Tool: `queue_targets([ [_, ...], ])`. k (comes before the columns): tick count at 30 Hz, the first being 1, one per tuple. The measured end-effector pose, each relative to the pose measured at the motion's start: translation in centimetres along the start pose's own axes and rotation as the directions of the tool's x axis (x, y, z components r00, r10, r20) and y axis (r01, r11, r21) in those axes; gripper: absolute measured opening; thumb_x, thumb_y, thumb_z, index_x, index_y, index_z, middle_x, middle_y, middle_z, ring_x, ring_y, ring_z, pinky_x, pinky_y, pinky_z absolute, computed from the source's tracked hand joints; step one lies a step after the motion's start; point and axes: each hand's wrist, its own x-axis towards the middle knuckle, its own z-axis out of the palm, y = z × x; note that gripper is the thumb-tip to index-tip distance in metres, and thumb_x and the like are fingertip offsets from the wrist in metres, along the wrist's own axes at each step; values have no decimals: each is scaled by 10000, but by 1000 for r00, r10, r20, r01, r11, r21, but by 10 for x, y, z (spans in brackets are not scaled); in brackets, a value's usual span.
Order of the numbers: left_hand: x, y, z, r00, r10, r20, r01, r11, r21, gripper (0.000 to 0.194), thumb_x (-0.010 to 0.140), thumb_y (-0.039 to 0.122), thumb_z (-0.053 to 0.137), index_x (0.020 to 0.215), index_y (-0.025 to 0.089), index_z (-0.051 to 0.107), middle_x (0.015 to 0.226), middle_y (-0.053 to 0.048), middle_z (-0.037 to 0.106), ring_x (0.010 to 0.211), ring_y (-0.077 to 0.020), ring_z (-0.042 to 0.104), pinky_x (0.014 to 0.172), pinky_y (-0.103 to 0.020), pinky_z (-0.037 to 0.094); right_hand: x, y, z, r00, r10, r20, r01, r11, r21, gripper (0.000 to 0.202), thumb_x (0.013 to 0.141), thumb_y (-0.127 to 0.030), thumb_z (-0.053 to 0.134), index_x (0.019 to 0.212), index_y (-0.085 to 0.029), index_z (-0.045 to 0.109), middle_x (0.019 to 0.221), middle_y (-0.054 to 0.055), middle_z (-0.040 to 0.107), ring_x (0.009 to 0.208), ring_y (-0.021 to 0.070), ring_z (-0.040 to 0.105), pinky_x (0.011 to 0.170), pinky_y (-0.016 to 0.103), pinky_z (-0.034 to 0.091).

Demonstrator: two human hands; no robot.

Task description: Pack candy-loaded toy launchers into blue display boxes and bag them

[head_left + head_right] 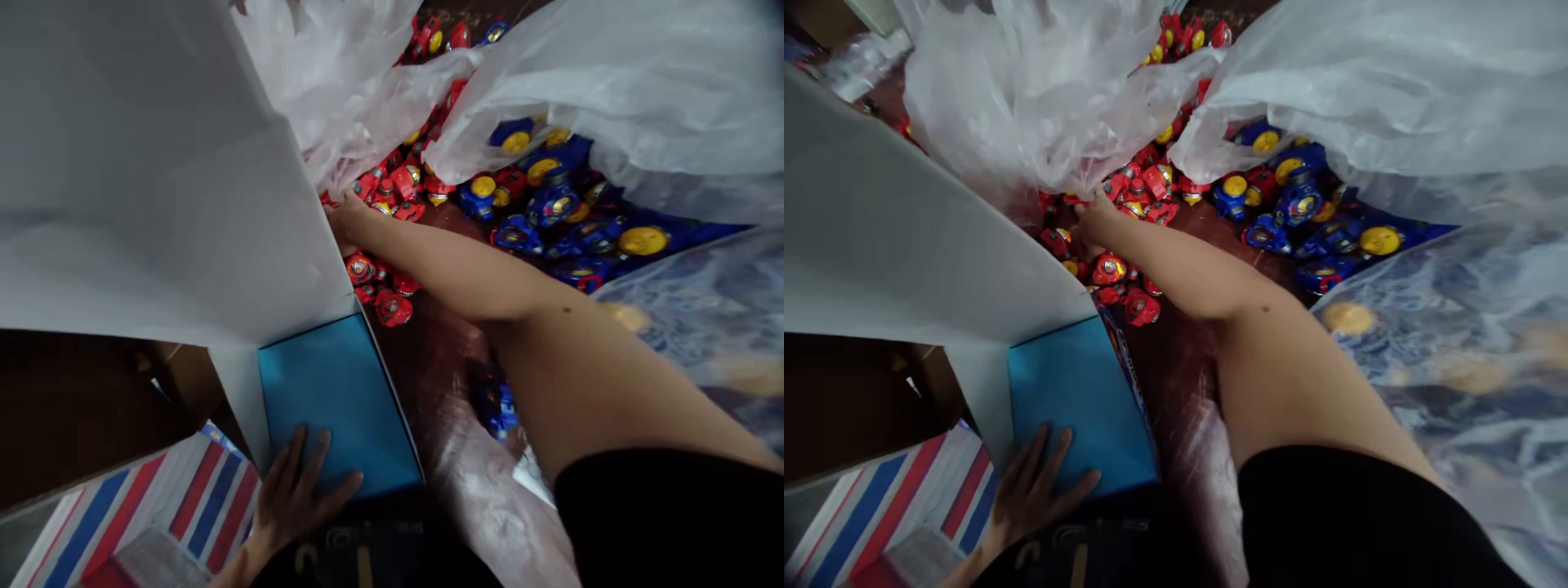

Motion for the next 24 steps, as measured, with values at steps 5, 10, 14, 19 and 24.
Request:
queue_targets([
  [5,17,-12,-13,993,93,76,-83,989,-125,743,1046,462,745,1687,596,394,1726,-74,519,1532,-405,580,1229,-490,458,-112,33,29,980,137,141,-114,980,-162,536,983,-363,735,1510,-272,696,1700,110,502,1591,527,380,1280,831,171],
  [10,49,-12,-9,965,252,75,-230,947,-222,752,970,418,842,1635,553,518,1725,-102,510,1577,-446,512,1243,-514,444,-239,53,33,983,179,42,-175,980,-89,456,1042,-320,549,1453,-235,728,1730,120,472,1655,527,207,1309,806,128],
  [14,74,-2,-2,936,350,-27,-342,891,-297,576,1024,405,762,1579,468,621,1696,-145,531,1587,-453,491,1240,-559,446,-319,30,44,961,202,-190,-223,970,-96,541,1030,-337,353,1426,-170,682,1580,247,587,1530,377,496,1308,558,411],
  [19,117,-52,-5,916,135,-379,-340,763,-550,510,1123,537,537,1493,211,671,1674,-159,554,1601,-291,486,1346,-489,369,-354,4,102,962,266,-65,-265,964,34,696,805,-584,555,1480,-416,583,1608,197,591,1581,473,467,1220,702,468],
  [24,184,-170,20,722,-673,-162,473,650,-595,518,1091,231,548,1581,66,519,1671,-252,502,1613,-309,413,1370,-519,307,-343,-22,124,937,291,-194,-276,956,101,559,828,-535,546,1348,-396,698,1458,252,682,1534,491,516,1271,685,412],
])
